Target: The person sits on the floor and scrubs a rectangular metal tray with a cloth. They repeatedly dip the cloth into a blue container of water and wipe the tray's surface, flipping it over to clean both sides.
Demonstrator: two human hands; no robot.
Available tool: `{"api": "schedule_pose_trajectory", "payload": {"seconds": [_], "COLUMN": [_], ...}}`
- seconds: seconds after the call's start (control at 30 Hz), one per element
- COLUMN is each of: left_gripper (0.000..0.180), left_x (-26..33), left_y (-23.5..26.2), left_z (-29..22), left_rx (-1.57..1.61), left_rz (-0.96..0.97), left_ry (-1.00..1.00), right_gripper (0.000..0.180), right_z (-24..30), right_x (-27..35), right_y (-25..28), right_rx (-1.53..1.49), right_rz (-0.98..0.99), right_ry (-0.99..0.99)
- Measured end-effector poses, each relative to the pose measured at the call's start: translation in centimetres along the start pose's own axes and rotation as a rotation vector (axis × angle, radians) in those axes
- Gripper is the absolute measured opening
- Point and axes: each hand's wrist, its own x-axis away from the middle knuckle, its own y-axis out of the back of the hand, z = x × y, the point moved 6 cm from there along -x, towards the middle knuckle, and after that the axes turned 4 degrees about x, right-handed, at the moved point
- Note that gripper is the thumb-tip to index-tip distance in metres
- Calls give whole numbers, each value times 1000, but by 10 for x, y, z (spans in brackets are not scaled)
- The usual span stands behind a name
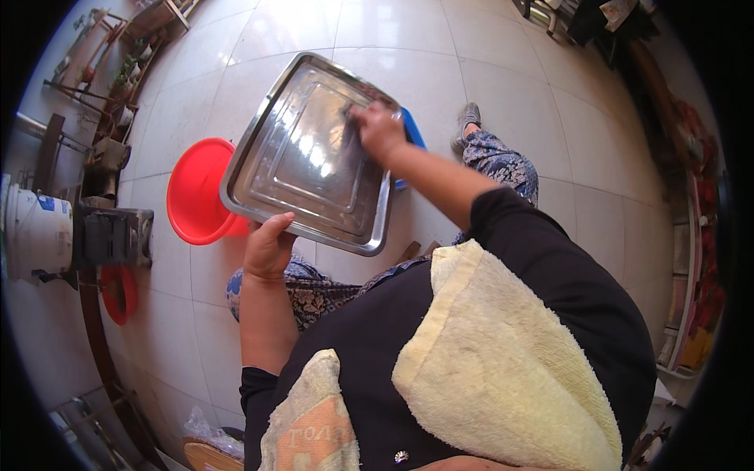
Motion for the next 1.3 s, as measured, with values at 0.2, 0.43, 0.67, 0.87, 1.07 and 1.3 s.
{"api": "schedule_pose_trajectory", "payload": {"seconds": [0.2, 0.43, 0.67, 0.87, 1.07, 1.3], "left_gripper": [37, 46, 45, 54, 40, 36], "left_x": [-4, 3, 2, 8, 17, 33], "left_y": [19, 10, 4, -70, -98, -91], "left_z": [7, 6, -9, -15, -7, 8], "left_rx": [110, 26, -203, -1033, -1821, -2074], "left_rz": [-78, -42, 24, 284, 347, 457], "left_ry": [106, 57, -113, -442, -812, -990], "right_gripper": [27, 27, 26, 31, 45, 42], "right_z": [127, 96, -60, -90, -106, -123], "right_x": [100, -34, -25, 25, 4, 33], "right_y": [42, -1, -57, -67, 33, 28], "right_rx": [-292, -257, -33, -1711, -2163, -2082], "right_rz": [80, -123, 219, 418, 416, 347], "right_ry": [471, 365, -205, -883, -634, -1006]}}
